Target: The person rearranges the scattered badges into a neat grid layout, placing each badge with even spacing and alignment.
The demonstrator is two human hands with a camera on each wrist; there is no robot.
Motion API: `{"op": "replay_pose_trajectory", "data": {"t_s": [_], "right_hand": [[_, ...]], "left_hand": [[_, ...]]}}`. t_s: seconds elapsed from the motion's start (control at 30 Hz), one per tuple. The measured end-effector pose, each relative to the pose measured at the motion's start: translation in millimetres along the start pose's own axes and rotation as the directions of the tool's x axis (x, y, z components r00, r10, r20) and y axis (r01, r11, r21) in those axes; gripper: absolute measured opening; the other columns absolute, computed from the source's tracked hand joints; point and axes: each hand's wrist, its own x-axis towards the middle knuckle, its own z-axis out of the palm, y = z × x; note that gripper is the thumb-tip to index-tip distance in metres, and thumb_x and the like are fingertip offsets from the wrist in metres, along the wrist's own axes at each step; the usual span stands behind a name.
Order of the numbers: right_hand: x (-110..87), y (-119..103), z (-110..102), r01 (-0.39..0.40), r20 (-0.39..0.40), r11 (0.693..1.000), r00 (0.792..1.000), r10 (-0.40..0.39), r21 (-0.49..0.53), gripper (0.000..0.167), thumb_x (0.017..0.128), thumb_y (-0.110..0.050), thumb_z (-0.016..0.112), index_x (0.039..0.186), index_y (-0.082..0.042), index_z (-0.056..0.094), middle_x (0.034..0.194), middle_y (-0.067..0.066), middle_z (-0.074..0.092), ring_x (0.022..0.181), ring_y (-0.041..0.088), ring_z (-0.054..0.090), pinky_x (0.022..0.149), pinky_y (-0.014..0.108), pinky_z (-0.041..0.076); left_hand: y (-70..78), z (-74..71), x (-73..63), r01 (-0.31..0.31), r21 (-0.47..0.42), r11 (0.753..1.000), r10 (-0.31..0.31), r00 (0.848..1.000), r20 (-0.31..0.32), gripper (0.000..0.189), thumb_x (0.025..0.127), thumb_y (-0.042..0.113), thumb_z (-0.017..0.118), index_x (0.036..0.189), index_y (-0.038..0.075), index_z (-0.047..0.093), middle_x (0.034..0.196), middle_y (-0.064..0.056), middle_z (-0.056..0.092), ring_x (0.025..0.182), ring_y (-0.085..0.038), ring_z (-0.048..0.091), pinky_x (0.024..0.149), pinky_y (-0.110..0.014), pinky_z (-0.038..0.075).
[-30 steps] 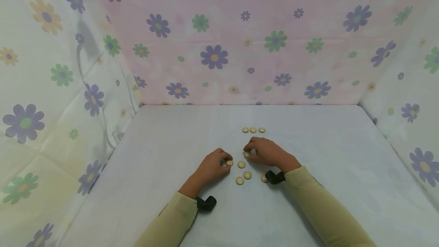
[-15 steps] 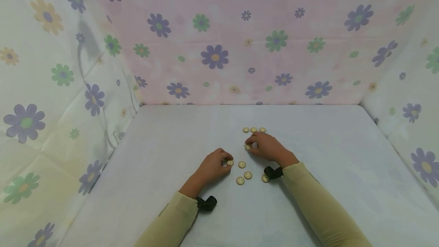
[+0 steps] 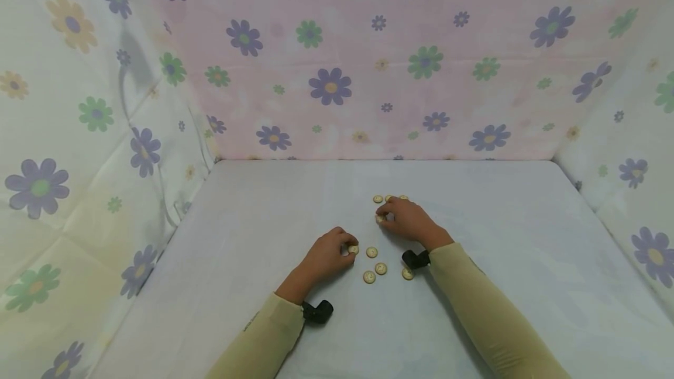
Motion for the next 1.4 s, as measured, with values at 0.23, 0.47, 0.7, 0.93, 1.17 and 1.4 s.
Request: {"op": "replay_pose_trajectory", "data": {"t_s": [0.23,0.47,0.7,0.93,1.17,1.4], "right_hand": [[6.4,-1,-5,-0.020,0.006,1.000,1.000,0.020,-0.010,0.026,0.091,-0.028,0.065,0.114,-0.016,0.071,0.107,0.002,0.064,0.095,0.020,0.060,0.083,0.041,0.049],[14.6,1,-7,-0.055,0.011,0.998,0.998,0.055,-0.013,0.028,0.092,-0.029,0.064,0.116,-0.015,0.070,0.112,0.002,0.066,0.105,0.023,0.062,0.089,0.043,0.049],[20.0,3,-7,-0.081,0.026,0.997,0.996,0.081,0.000,0.026,0.093,-0.029,0.064,0.114,-0.015,0.070,0.112,0.002,0.067,0.107,0.024,0.062,0.092,0.044,0.048],[22.5,4,-6,-0.091,0.023,0.996,0.996,0.090,0.018,0.026,0.093,-0.029,0.064,0.113,-0.014,0.070,0.114,0.002,0.068,0.110,0.025,0.062,0.093,0.045,0.048],[24.2,5,-4,-0.083,-0.004,0.996,0.997,0.083,0.032,0.025,0.093,-0.030,0.064,0.110,-0.015,0.071,0.113,0.002,0.069,0.107,0.024,0.063,0.091,0.044,0.049],[25.7,6,0,-0.080,-0.018,0.996,0.997,0.081,0.038,0.024,0.092,-0.031,0.064,0.109,-0.015,0.072,0.112,0.002,0.069,0.104,0.023,0.063,0.089,0.044,0.049]], "left_hand": [[1.0,-0.5,-0.1,0.004,-0.014,1.000,-0.004,1.000,0.003,0.021,0.087,0.021,0.068,0.107,0.015,0.071,0.101,0.001,0.061,0.086,-0.011,0.057,0.079,-0.032,0.049],[1.8,-0.9,0.5,0.015,-0.017,1.000,-0.014,1.000,0.015,0.020,0.087,0.020,0.068,0.107,0.014,0.071,0.101,0.001,0.061,0.087,-0.011,0.057,0.079,-0.031,0.049],[2.0,-1.0,0.6,0.013,-0.015,1.000,-0.013,1.000,0.018,0.020,0.088,0.021,0.068,0.107,0.015,0.071,0.102,0.001,0.060,0.087,-0.011,0.057,0.080,-0.031,0.049],[1.0,-0.1,0.3,-0.006,-0.014,1.000,0.006,1.000,0.001,0.019,0.086,0.019,0.068,0.105,0.014,0.071,0.099,0.001,0.061,0.083,-0.010,0.056,0.077,-0.030,0.048],[-0.4,0.4,0.3,-0.013,-0.013,1.000,0.013,1.000,-0.009,0.018,0.086,0.018,0.068,0.104,0.013,0.071,0.099,0.001,0.061,0.083,-0.011,0.057,0.077,-0.031,0.049],[-0.7,0.9,-0.1,-0.005,-0.010,1.000,0.005,1.000,-0.001,0.019,0.087,0.019,0.068,0.105,0.014,0.071,0.099,0.001,0.060,0.082,-0.010,0.055,0.076,-0.029,0.048]]}}
